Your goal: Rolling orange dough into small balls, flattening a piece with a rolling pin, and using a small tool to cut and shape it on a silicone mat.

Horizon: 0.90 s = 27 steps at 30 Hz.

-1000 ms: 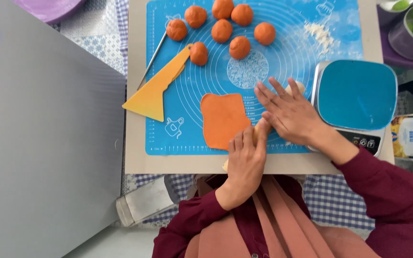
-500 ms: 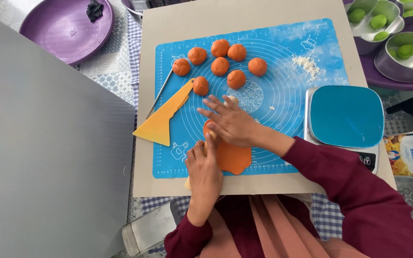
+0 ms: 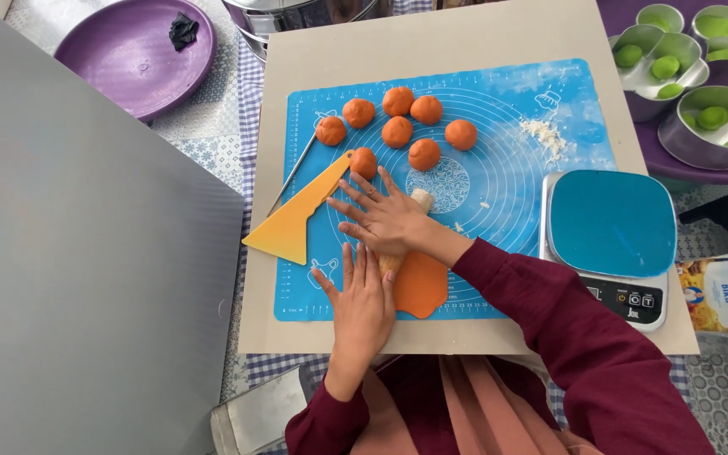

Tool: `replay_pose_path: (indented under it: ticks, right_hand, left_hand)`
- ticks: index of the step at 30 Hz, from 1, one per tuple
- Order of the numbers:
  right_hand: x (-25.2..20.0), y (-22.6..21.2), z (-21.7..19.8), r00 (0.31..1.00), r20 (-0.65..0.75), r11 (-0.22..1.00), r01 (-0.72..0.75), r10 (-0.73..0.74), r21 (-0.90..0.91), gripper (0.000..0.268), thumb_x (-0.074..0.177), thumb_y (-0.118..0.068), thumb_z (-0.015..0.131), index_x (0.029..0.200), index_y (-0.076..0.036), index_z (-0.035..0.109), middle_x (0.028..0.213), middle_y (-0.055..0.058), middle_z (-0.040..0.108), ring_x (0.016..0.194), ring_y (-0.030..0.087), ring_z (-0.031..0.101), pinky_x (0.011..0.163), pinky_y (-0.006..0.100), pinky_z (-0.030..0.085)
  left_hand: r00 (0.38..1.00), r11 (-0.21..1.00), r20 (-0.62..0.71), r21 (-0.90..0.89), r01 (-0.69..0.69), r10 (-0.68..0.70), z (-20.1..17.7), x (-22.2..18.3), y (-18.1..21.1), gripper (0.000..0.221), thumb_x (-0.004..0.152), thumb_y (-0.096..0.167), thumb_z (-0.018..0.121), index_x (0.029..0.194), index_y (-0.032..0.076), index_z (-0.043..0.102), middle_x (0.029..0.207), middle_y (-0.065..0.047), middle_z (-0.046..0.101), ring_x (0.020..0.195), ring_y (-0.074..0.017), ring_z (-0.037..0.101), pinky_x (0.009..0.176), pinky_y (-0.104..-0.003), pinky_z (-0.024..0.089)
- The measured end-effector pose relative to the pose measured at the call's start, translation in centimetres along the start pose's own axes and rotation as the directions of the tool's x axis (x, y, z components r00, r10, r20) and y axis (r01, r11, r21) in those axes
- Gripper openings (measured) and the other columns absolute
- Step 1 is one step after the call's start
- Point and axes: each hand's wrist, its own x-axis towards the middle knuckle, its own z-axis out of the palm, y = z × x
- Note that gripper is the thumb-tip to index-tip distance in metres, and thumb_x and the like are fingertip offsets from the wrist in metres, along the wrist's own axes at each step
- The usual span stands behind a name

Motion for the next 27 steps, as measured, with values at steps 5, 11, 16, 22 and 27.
replay_pose_path:
  ticks: [5, 11, 16, 22, 27]
  right_hand:
    - [-2.0, 0.2, -0.4, 0.988, 0.144, 0.999, -0.050, 0.049, 0.003, 0.071, 0.098, -0.062, 0.004, 0.162, -0.031, 0.005, 0.171, 0.006, -0.001, 0.157, 0.028, -0.011, 0.119, 0.061, -0.018]
    - [-4.6, 1.8, 2.4, 0.998, -0.009, 0.995, -0.055, 0.054, -0.079, 0.067, 0.101, -0.059, 0.004, 0.162, -0.030, 0.009, 0.169, 0.008, 0.009, 0.156, 0.031, -0.003, 0.116, 0.066, -0.016]
    - [-6.8, 3.4, 6.3, 0.924, -0.379, 0.952, -0.077, -0.043, -0.295, 0.061, 0.110, -0.058, 0.013, 0.164, -0.029, 0.013, 0.169, 0.006, 0.010, 0.158, 0.028, -0.003, 0.118, 0.068, -0.013]
    - [-10.0, 3.5, 5.1, 0.936, -0.351, 0.974, -0.058, -0.023, -0.219, 0.060, 0.107, -0.041, 0.027, 0.164, -0.026, 0.019, 0.170, 0.004, 0.019, 0.159, 0.028, 0.004, 0.118, 0.070, -0.003]
    - [-13.1, 3.8, 0.2, 0.750, -0.548, 0.864, -0.060, 0.369, 0.500, 0.077, 0.105, -0.018, 0.053, 0.162, -0.009, 0.002, 0.173, 0.015, 0.004, 0.160, 0.033, -0.004, 0.124, 0.059, -0.011]
  left_hand:
    - [0.935, 0.902, -0.234, 0.402, -0.157, 0.267, 1.6, -1.3, 0.4, 0.062, 0.093, 0.020, 0.050, 0.151, -0.002, 0.043, 0.154, -0.019, 0.049, 0.156, -0.0334, 0.021, 0.114, -0.074, -0.012]
    - [0.879, 0.875, -0.298, 0.427, -0.227, 0.373, 2.3, -1.4, 2.1, 0.062, 0.071, 0.000, 0.062, 0.133, -0.009, 0.061, 0.134, -0.025, 0.064, 0.156, -0.0346, 0.024, 0.115, -0.076, -0.008]
    - [0.871, 0.859, -0.267, 0.433, -0.274, 0.413, 2.1, -2.5, 3.5, 0.054, 0.077, 0.002, 0.069, 0.130, -0.008, 0.063, 0.133, -0.025, 0.065, 0.151, -0.0342, 0.037, 0.115, -0.078, -0.001]
    - [0.807, 0.878, -0.345, 0.207, -0.432, 0.479, 0.4, -2.0, 3.5, 0.030, 0.083, -0.010, 0.064, 0.113, -0.006, 0.069, 0.093, -0.014, 0.071, 0.109, -0.0266, 0.063, 0.119, -0.072, 0.016]
    - [0.780, 0.827, -0.342, -0.013, -0.562, 0.524, 1.0, -2.6, 3.5, 0.032, 0.087, -0.012, 0.059, 0.117, 0.001, 0.062, 0.114, -0.018, 0.074, 0.120, -0.0333, 0.061, 0.117, -0.073, 0.016]
